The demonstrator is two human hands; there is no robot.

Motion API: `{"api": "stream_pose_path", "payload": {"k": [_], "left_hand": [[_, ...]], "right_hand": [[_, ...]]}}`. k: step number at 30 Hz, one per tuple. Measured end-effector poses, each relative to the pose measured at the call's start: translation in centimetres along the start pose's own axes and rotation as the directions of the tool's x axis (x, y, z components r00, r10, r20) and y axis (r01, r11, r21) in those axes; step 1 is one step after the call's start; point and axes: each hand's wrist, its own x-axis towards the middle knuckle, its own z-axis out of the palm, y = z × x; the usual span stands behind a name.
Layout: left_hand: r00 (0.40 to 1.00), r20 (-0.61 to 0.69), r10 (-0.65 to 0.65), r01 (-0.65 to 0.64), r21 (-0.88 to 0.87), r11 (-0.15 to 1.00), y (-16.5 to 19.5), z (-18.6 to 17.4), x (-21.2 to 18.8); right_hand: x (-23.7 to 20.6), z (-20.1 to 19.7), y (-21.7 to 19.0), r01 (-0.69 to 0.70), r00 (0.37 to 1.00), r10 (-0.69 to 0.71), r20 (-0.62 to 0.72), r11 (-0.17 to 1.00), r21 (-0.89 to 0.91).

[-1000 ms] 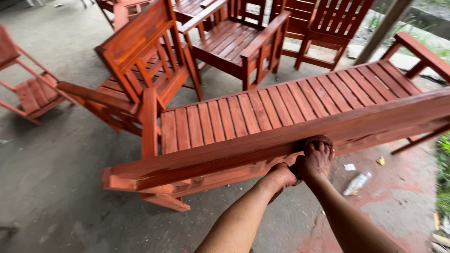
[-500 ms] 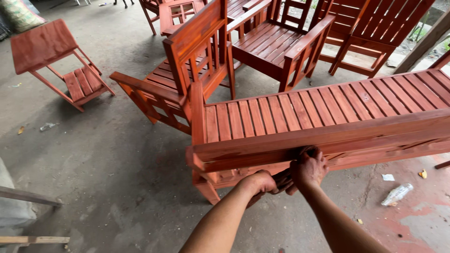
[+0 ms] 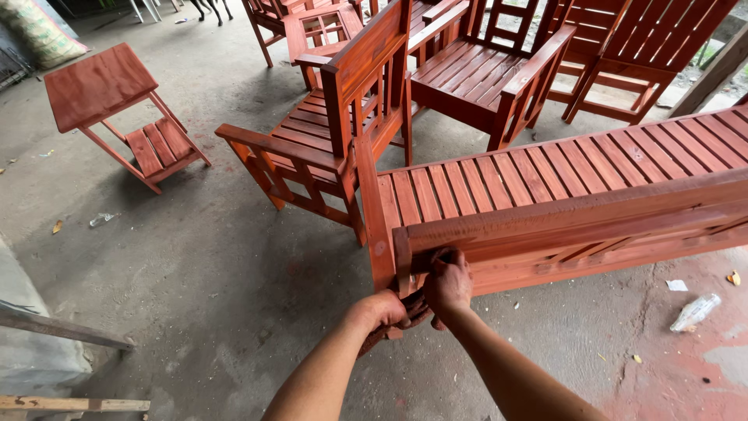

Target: The person applies a reddish-brown stain to wooden outdoor furniture using a cloth. They wipe the armrests, rails and legs of a wooden bench, dip and wring the cloth in a bucket of stain, and continue wiping the bench and surrounding chairs.

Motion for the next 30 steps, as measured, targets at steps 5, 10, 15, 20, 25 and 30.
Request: {"api": "stream_pose_path", "payload": {"k": [5, 10, 15, 20, 25, 30], "left_hand": [[0.98, 0.093, 0.177, -0.18, 0.03, 0.983, -2.6, -0.8, -1.0], [0.893, 0.267, 0.363, -0.331, -0.157, 0.93, -3.5, -1.4, -1.0], [0.95, 0.194, 0.245, -0.228, -0.107, 0.968, -1.9, -3.4, -3.3], [0.97, 0.15, 0.193, -0.176, -0.118, 0.977, -1.4, -3.2, -4.4], [0.96, 0.2, 0.194, -0.168, -0.14, 0.976, -4.8, -3.9, -2.5], [0.998, 0.051, 0.023, -0.026, 0.073, 0.997, -5.7, -3.7, -0.8]], "right_hand": [[-2.5, -1.0, -2.0, 0.204, 0.978, -0.203, -0.04, 0.911, 0.358], [-6.6, -5.3, -5.2, 0.459, 0.874, -0.331, -0.357, 0.805, 0.376], [-3.8, -7.8, -9.3, 0.559, 0.775, -0.455, -0.439, 0.818, 0.138], [-2.5, -7.0, -8.9, 0.646, 0.678, -0.598, -0.426, 0.762, -0.041], [-4.6, -4.4, -5.4, 0.579, 0.781, -0.433, -0.45, 0.772, 0.263], [-5.7, -2.5, -3.7, 0.099, 0.972, 0.043, -0.231, 0.817, 0.568]]}}
